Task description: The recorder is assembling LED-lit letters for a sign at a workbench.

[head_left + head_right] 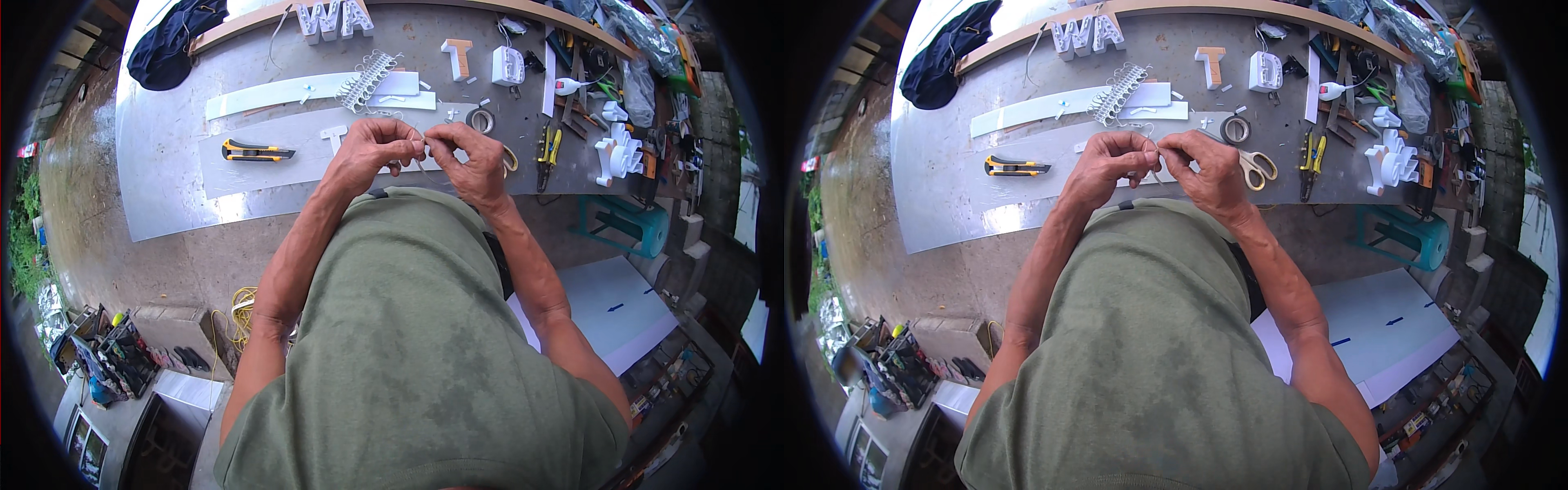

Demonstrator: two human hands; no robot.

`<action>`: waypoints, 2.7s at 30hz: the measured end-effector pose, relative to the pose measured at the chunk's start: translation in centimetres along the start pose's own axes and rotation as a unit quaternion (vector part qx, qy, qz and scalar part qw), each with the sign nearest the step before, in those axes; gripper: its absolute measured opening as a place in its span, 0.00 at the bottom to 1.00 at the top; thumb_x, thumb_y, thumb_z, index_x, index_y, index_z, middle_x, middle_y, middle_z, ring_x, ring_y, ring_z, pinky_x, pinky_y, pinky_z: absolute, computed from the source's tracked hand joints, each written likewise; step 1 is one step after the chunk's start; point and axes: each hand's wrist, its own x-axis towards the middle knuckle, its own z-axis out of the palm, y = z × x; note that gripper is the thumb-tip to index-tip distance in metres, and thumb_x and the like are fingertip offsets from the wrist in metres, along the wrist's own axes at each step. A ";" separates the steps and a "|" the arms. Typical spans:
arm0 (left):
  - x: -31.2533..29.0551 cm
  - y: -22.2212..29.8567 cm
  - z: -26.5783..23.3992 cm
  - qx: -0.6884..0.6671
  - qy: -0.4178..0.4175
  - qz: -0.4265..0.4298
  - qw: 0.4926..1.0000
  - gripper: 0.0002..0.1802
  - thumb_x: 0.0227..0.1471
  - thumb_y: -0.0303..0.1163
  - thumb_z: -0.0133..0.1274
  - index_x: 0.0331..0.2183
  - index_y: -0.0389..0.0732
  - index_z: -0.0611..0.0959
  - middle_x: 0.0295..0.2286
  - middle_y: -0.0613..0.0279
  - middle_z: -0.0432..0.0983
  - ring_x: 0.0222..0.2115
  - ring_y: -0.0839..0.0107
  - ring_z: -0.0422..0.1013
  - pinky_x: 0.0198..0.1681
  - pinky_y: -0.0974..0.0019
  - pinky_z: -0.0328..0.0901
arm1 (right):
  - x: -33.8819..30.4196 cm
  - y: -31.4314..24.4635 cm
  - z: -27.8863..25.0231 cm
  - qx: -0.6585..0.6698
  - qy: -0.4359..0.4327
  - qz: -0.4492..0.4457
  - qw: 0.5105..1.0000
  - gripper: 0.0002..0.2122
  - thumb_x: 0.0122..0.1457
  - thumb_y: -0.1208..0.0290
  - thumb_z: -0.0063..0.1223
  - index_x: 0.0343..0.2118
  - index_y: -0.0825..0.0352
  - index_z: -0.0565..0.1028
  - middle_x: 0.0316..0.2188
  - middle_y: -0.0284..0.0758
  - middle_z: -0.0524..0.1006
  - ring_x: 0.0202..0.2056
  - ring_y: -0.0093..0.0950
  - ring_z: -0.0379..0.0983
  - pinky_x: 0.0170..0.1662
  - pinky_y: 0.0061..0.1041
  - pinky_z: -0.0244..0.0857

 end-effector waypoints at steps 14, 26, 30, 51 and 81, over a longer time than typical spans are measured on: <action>0.1 -1.1 -0.1 -0.137 0.082 0.003 0.987 0.06 0.52 0.29 0.63 0.33 0.37 0.86 0.26 0.66 0.80 0.24 0.80 0.71 0.26 0.74 0.64 | -0.9 -1.2 2.8 -0.037 0.080 -0.018 0.996 0.14 0.56 0.81 0.59 0.46 0.71 0.78 0.43 0.43 0.80 0.41 0.33 0.81 0.40 0.28 0.76; 0.1 -0.6 -0.6 -0.152 0.056 -0.081 0.984 0.08 0.54 0.29 0.62 0.37 0.38 0.85 0.31 0.64 0.81 0.30 0.76 0.75 0.29 0.69 0.71 | 0.6 0.4 0.8 0.053 0.002 0.113 0.992 0.08 0.57 0.79 0.61 0.40 0.67 0.81 0.34 0.33 0.82 0.32 0.22 0.79 0.33 0.20 0.74; 0.3 -0.7 -0.6 -0.113 0.069 -0.089 0.987 0.08 0.55 0.30 0.62 0.36 0.37 0.85 0.29 0.64 0.80 0.29 0.77 0.74 0.28 0.70 0.72 | 0.7 0.4 0.8 -0.025 0.010 0.060 0.998 0.08 0.56 0.79 0.61 0.39 0.67 0.81 0.33 0.33 0.81 0.30 0.21 0.78 0.30 0.21 0.72; 0.3 -0.9 -2.1 -0.004 0.063 -0.047 0.997 0.14 0.54 0.36 0.64 0.37 0.35 0.85 0.26 0.60 0.82 0.24 0.78 0.72 0.28 0.72 0.67 | 0.4 2.7 -1.8 0.196 -0.186 0.186 0.945 0.17 0.59 0.69 0.64 0.50 0.66 0.76 0.33 0.30 0.79 0.33 0.17 0.74 0.38 0.22 0.71; 0.2 -2.0 -1.1 -0.068 0.057 0.005 0.996 0.11 0.57 0.36 0.61 0.38 0.39 0.84 0.30 0.67 0.80 0.29 0.81 0.72 0.28 0.74 0.65 | -0.8 1.3 0.8 0.249 0.005 0.217 0.944 0.06 0.63 0.74 0.58 0.40 0.69 0.77 0.33 0.34 0.83 0.33 0.19 0.77 0.37 0.20 0.72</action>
